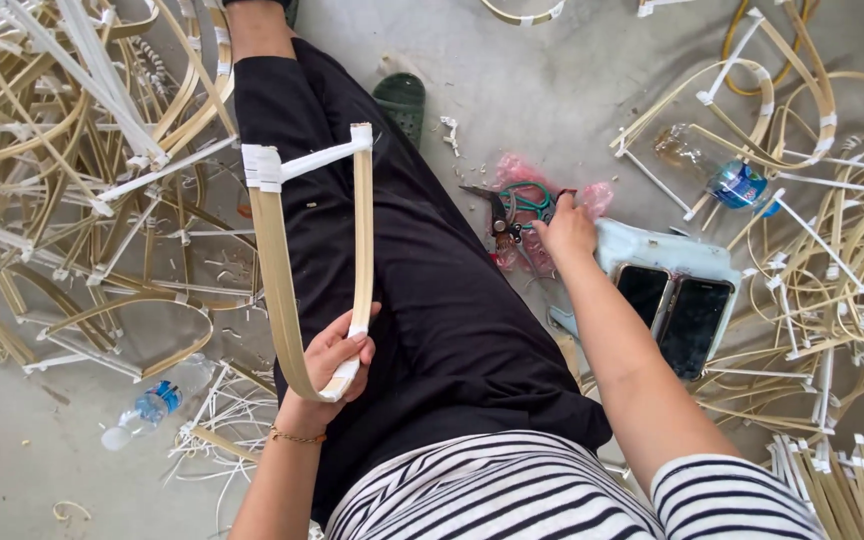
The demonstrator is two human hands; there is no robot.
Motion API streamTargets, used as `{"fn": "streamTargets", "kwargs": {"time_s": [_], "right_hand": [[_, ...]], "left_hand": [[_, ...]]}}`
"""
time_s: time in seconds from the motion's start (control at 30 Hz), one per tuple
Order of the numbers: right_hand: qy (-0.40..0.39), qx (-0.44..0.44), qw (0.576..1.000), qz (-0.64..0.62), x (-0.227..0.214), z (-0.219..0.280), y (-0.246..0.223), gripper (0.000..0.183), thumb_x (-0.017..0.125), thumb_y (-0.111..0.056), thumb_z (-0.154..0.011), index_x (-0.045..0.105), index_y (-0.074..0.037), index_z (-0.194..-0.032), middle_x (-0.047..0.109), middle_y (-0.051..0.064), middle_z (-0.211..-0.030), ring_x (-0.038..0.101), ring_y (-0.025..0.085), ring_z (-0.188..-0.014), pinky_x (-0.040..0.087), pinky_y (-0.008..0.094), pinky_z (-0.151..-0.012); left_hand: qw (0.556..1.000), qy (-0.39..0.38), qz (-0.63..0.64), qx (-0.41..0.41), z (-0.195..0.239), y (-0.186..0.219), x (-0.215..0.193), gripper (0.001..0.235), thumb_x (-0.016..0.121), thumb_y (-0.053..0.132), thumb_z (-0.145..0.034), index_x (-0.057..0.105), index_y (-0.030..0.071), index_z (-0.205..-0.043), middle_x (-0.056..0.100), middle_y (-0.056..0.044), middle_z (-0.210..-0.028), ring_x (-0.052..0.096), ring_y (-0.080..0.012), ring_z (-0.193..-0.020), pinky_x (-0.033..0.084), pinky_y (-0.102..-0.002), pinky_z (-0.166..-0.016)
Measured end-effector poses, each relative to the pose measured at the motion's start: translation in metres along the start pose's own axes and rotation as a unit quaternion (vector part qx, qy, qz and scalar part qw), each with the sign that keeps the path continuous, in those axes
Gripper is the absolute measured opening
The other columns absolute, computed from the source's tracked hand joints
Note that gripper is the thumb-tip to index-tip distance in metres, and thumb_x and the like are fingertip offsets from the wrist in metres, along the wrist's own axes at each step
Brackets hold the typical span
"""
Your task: The recorder assembles U-shaped wooden and plastic components, using shears to trim pieces and scissors to cut tape or ties.
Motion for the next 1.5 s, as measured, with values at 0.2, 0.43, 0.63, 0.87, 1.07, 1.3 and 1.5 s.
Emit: {"fn": "streamTargets", "kwargs": {"time_s": [0.2, 0.43, 0.63, 0.87, 1.07, 1.3, 1.5], "right_hand": [[-0.030, 0.022, 0.999, -0.039, 0.005, -0.012, 0.012, 0.040, 0.074, -0.027, -0.086, 0.062, -0.012, -0.121, 0.071, 0.020, -0.113, 0.068, 0.040, -0.108, 0.054, 0.051, -0.089], [-0.033, -0.023, 0.961, -0.275, -0.062, 0.000, 0.008, 0.029, 0.065, -0.016, -0.091, 0.069, -0.013, -0.120, 0.071, 0.018, -0.105, 0.070, 0.032, -0.094, 0.058, 0.044, -0.076], [-0.224, -0.127, 0.711, -0.655, -0.135, 0.111, -0.114, 0.021, 0.067, -0.013, -0.103, 0.062, 0.002, -0.117, 0.068, 0.012, -0.099, 0.068, 0.021, -0.082, 0.059, 0.036, -0.066], [-0.355, -0.260, 0.723, -0.532, -0.107, 0.156, -0.194, 0.048, 0.065, -0.006, -0.088, 0.053, -0.003, -0.134, 0.063, 0.003, -0.108, 0.059, 0.009, -0.089, 0.052, 0.026, -0.073], [-0.267, -0.253, 0.788, -0.493, -0.083, 0.181, -0.214, 0.049, 0.077, -0.021, -0.090, 0.055, -0.002, -0.130, 0.064, 0.008, -0.103, 0.059, 0.017, -0.090, 0.047, 0.032, -0.076], [0.033, -0.301, 0.887, -0.348, -0.176, 0.106, -0.255, 0.058, 0.083, -0.040, -0.084, 0.061, 0.001, -0.119, 0.074, 0.014, -0.105, 0.074, 0.019, -0.092, 0.060, 0.036, -0.083], [0.151, -0.515, 0.822, -0.190, -0.089, 0.136, -0.239, 0.080, 0.090, -0.048, -0.071, 0.062, 0.004, -0.124, 0.070, 0.024, -0.109, 0.070, 0.035, -0.097, 0.056, 0.044, -0.080]], "left_hand": [[0.999, -0.026, 0.020, 0.024, -0.009, -0.001, -0.001, 0.048, 0.053, 0.010, -0.100, 0.046, 0.001, -0.147, 0.061, -0.004, -0.074, 0.047, -0.0082, -0.039, 0.036, -0.024, -0.033], [0.999, -0.005, 0.022, 0.040, -0.008, -0.003, 0.009, 0.051, 0.054, 0.012, -0.098, 0.048, 0.005, -0.148, 0.061, -0.003, -0.073, 0.046, -0.0083, -0.039, 0.036, -0.023, -0.034], [0.996, -0.012, 0.070, 0.045, -0.018, -0.021, -0.010, 0.043, 0.056, 0.011, -0.098, 0.052, 0.007, -0.141, 0.061, -0.004, -0.073, 0.052, -0.0099, -0.045, 0.040, -0.025, -0.038], [0.990, -0.062, 0.092, 0.086, -0.023, -0.024, -0.017, 0.022, 0.056, 0.005, -0.099, 0.057, 0.010, -0.120, 0.060, -0.002, -0.074, 0.053, -0.0097, -0.047, 0.042, -0.026, -0.038], [0.984, -0.088, 0.117, 0.103, -0.026, -0.024, -0.014, 0.032, 0.057, 0.010, -0.102, 0.052, 0.012, -0.133, 0.058, -0.001, -0.072, 0.052, -0.0094, -0.045, 0.039, -0.025, -0.036], [0.988, -0.089, 0.082, 0.093, -0.011, -0.017, -0.006, 0.055, 0.052, 0.004, -0.095, 0.050, 0.018, -0.148, 0.063, 0.001, -0.076, 0.050, -0.0052, -0.045, 0.034, -0.022, -0.032], [0.985, -0.091, 0.113, 0.097, -0.024, -0.018, -0.015, 0.052, 0.052, 0.006, -0.096, 0.048, 0.013, -0.147, 0.062, 0.001, -0.076, 0.052, -0.0056, -0.046, 0.034, -0.022, -0.032]]}}
Point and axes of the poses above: each hand's wrist, its own z-axis away from the middle knuckle, its own x-axis out of the palm, y = z × x, the point moved 1 cm from there along -z, towards the middle knuckle
